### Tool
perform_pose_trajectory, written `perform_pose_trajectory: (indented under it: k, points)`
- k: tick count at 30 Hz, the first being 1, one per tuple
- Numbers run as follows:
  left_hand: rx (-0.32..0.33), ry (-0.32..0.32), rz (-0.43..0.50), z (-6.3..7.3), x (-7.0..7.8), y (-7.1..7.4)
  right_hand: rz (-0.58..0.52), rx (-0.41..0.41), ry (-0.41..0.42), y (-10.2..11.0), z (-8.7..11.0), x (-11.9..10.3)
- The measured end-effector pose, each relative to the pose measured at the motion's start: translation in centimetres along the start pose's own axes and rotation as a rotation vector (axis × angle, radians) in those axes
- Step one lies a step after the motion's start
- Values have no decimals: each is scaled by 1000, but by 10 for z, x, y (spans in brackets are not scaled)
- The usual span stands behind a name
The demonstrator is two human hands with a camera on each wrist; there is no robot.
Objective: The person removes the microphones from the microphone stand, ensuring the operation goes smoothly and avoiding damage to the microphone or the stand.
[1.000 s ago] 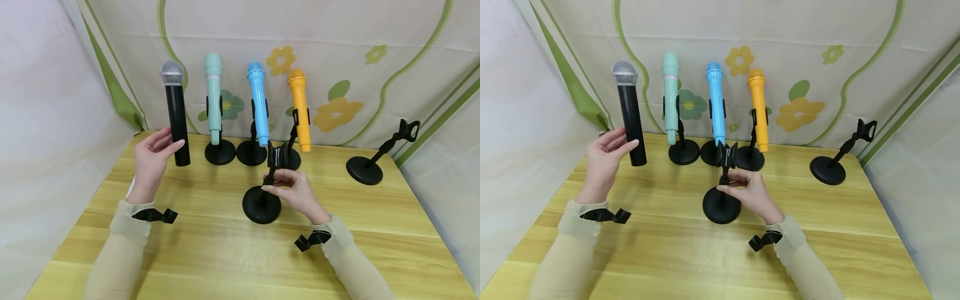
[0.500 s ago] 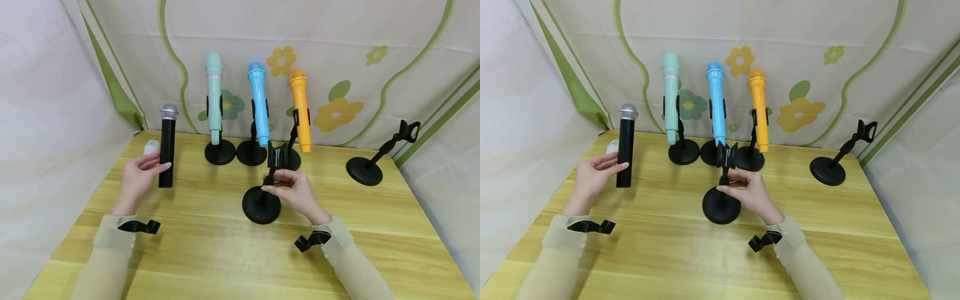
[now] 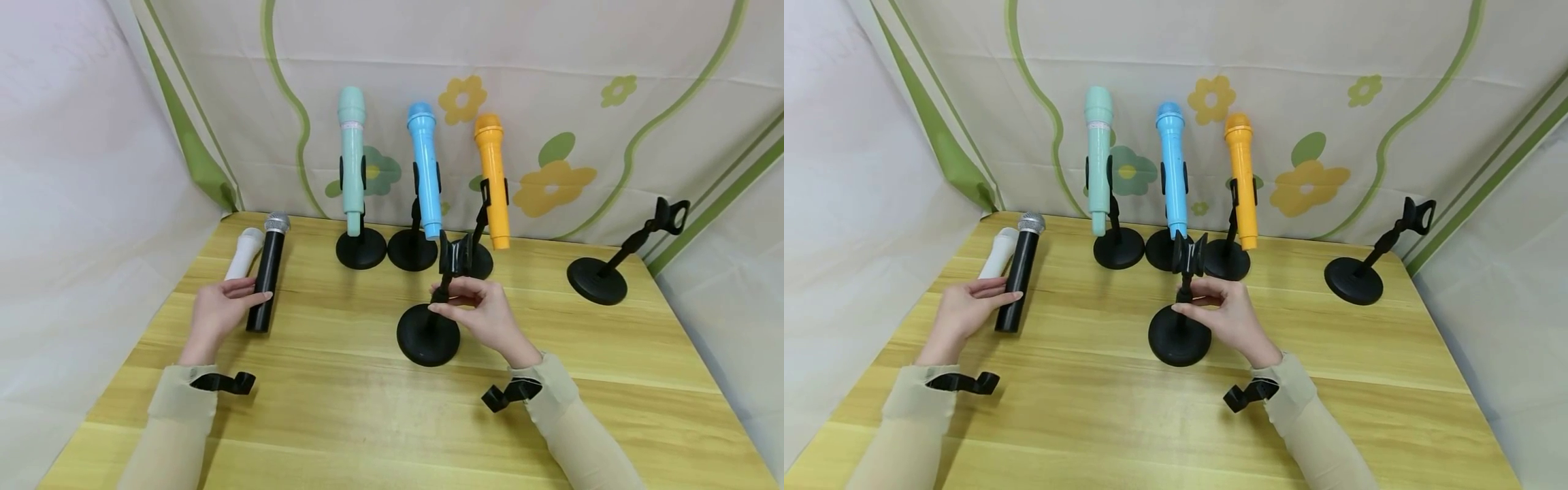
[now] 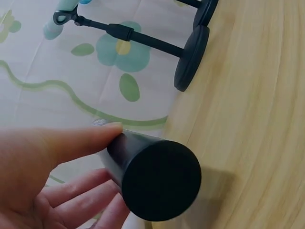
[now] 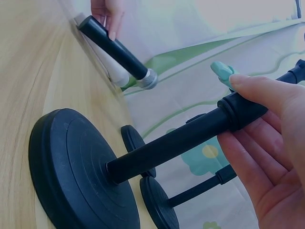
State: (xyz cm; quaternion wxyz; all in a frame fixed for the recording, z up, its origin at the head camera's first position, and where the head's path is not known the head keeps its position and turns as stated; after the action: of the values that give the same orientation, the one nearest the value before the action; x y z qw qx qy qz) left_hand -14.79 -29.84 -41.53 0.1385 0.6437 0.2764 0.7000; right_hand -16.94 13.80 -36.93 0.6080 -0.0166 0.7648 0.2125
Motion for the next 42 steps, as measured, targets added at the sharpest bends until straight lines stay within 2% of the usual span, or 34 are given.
perform_pose_trajectory:
  k: [8, 20, 28, 42]
  points:
    - [-6, 28, -55, 1, -4, -3, -1, -3, -7, 0, 0, -1]
    - [14, -16, -147, 1, -6, -8, -8, -6, -6, 1, 0, 2]
    - [70, -23, -158, 2, -4, -7, -9, -11, -5, 1, 0, 3]
    - [77, -47, -167, 1, -9, -7, -11, -5, -4, 1, 0, 2]
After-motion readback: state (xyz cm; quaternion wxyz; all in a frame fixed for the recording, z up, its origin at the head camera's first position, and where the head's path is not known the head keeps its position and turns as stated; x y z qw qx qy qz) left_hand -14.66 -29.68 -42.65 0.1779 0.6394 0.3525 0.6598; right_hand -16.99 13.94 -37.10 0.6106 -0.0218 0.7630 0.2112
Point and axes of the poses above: each hand's wrist, its own z-axis away from the middle knuckle, its own y-axis out of the back of the hand, x = y × z, the point moved 2 cm from there along -z, towards the middle knuckle, and after that the axes turned 9 degrees about -y, right-handed, at the moved point
